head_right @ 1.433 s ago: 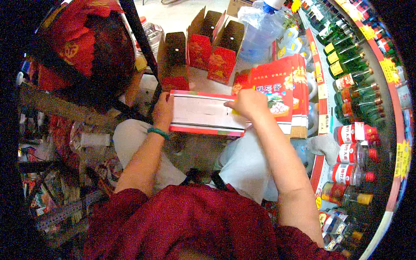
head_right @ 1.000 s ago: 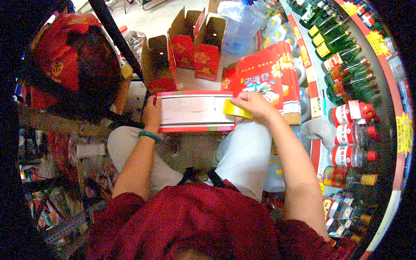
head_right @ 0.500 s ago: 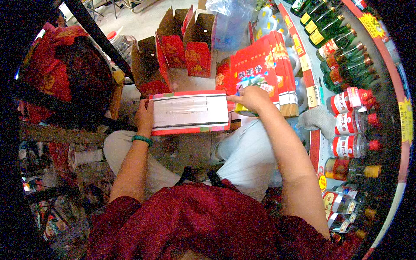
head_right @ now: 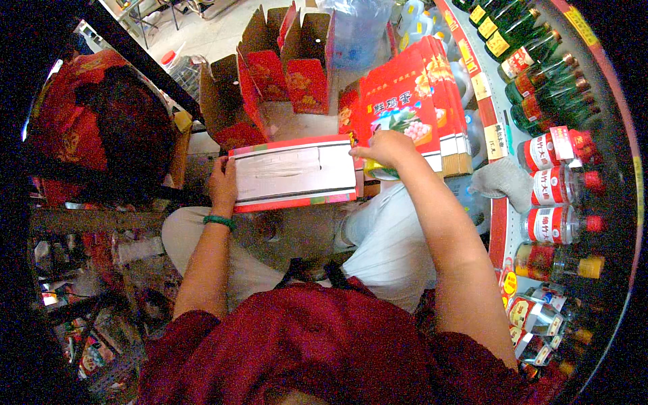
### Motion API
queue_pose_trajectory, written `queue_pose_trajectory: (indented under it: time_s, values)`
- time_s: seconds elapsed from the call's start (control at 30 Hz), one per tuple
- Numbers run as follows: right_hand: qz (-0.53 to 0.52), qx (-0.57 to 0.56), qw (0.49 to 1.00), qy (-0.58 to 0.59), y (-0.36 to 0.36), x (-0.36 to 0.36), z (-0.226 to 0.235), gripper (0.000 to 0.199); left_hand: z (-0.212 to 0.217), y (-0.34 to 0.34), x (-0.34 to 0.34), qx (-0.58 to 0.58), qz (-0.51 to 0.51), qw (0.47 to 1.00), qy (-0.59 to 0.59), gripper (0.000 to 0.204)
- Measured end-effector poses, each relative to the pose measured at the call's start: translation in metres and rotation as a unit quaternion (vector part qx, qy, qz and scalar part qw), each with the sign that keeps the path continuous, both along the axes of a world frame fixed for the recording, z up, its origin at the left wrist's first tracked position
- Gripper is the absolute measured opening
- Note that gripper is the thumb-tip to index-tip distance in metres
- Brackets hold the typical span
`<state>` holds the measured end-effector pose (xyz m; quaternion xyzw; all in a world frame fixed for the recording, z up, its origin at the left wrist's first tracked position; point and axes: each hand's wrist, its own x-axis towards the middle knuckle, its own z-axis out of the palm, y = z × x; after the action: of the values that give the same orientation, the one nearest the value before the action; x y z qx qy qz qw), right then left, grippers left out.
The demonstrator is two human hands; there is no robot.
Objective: The person assembles red cardboard boxes by folding the flaps and securing them with yellow tape. They work on multiple boxes one at a time, then stack the finished boxes on a nearby shelf.
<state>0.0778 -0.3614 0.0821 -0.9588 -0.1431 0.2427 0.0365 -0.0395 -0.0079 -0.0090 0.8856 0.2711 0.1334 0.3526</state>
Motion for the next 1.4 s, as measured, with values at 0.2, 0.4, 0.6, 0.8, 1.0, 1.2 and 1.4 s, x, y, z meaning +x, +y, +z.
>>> queue_pose_trajectory:
  time_s: [0.2,0.4,0.6,0.8,1.0,1.2,1.4]
  values:
    - [0.026,0.011,1.000,-0.007,-0.009,0.005,-0.028,0.076,0.003,-0.002,0.002,-0.010,-0.008,1.000,-0.013,0.034]
    - [0.008,0.016,1.000,-0.004,-0.004,0.001,-0.023,0.075,-0.006,0.001,0.002,-0.011,-0.011,0.999,-0.036,0.032]
    - [0.009,0.034,0.999,0.017,-0.010,0.001,-0.032,0.074,0.006,-0.007,0.006,0.086,-0.016,0.995,-0.050,0.030]
    - [0.015,0.027,0.999,-0.009,-0.012,0.003,-0.037,0.074,0.032,-0.020,0.011,0.406,-0.251,0.876,-0.071,0.039]
    - [-0.011,0.047,0.999,0.001,-0.011,0.002,-0.038,0.073,0.025,-0.038,0.024,0.324,-0.258,0.910,0.029,0.048]
    - [-0.041,0.051,0.997,0.037,-0.009,-0.002,-0.027,0.074,0.023,-0.060,0.032,0.333,-0.233,0.909,0.087,0.057]
    - [-0.024,0.041,0.998,0.046,-0.012,-0.002,-0.022,0.076,0.019,-0.059,0.035,0.393,-0.258,0.879,0.083,0.061]
